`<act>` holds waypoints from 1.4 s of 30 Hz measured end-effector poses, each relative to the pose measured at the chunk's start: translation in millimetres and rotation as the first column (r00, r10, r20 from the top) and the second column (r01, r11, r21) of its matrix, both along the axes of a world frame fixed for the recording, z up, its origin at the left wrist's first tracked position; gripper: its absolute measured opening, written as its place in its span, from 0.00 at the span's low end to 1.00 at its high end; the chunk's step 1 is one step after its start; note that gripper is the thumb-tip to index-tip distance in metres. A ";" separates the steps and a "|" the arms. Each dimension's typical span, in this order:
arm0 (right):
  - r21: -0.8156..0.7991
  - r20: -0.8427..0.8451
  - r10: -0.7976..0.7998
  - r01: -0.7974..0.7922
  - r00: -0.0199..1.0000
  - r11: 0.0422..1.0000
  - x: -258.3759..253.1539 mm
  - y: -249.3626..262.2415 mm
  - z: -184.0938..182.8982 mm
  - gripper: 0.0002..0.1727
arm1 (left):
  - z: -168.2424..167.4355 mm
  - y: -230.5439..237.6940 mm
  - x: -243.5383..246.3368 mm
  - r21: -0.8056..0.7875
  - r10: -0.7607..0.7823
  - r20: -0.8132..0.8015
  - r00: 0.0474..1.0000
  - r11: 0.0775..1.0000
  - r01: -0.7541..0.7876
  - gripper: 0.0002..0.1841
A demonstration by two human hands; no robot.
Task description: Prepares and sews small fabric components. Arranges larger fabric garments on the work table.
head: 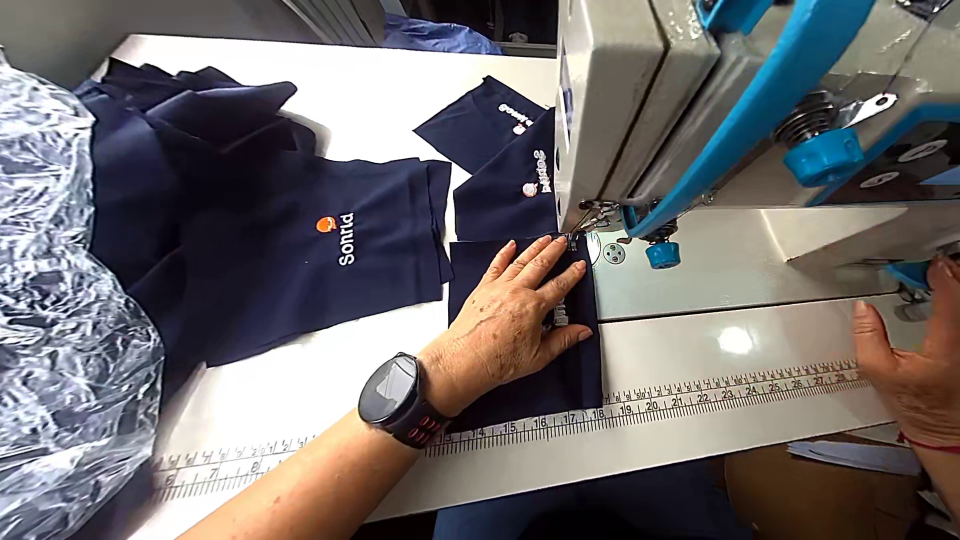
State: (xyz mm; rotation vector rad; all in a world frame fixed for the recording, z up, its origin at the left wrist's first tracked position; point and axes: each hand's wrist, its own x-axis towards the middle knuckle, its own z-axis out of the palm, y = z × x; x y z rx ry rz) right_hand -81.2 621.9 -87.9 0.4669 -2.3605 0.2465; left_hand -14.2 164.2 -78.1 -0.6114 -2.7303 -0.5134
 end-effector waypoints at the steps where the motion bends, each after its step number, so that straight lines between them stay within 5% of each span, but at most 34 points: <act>1: -0.010 0.028 -0.024 0.024 0.999 1.000 2.8 0.8 -0.1 0.32 | 0.3 -1.2 -1.7 -0.004 -0.004 -0.003 1.000 1.000 0.004 0.37; 4: 0.001 0.083 -0.011 0.011 0.996 1.000 6.8 -7.4 3.1 0.24 | 2.0 0.2 -1.0 0.003 0.008 -0.001 1.000 1.000 -0.008 0.37; 9: 0.001 0.023 0.010 -0.010 1.000 1.000 14.7 -21.8 12.9 0.30 | 1.1 2.6 0.6 -0.017 0.021 -0.026 0.999 1.000 -0.022 0.36; 12: 0.002 -0.013 0.272 -0.272 0.962 0.962 33.1 -77.0 17.6 0.28 | 3.2 5.4 6.7 -0.039 0.014 -0.022 1.000 0.999 -0.015 0.37; 14: -0.044 0.104 0.516 -0.514 0.850 0.857 43.5 -121.9 19.0 0.30 | 5.3 7.6 23.0 -0.072 -0.011 0.003 1.000 0.997 0.011 0.41; 16: -0.061 0.236 0.665 -0.672 0.709 0.738 47.0 -157.8 21.1 0.44 | 4.1 7.9 40.9 -0.083 -0.060 0.000 0.998 0.995 0.060 0.47; 20: 0.007 0.412 0.768 -0.845 0.490 0.535 32.8 -187.0 15.2 0.57 | -0.8 2.8 61.4 -0.094 -0.177 -0.014 0.984 0.980 0.175 0.51; 30: 0.050 0.483 0.767 -0.888 0.422 0.457 35.3 -171.3 11.5 0.58 | 0.3 -5.9 68.1 -0.043 -0.315 0.006 0.949 0.948 0.315 0.40; 42: -0.001 0.483 0.785 -0.896 0.388 0.443 49.9 -163.6 7.9 0.55 | -1.0 4.6 87.4 -0.012 -0.267 0.017 0.964 0.964 0.267 0.46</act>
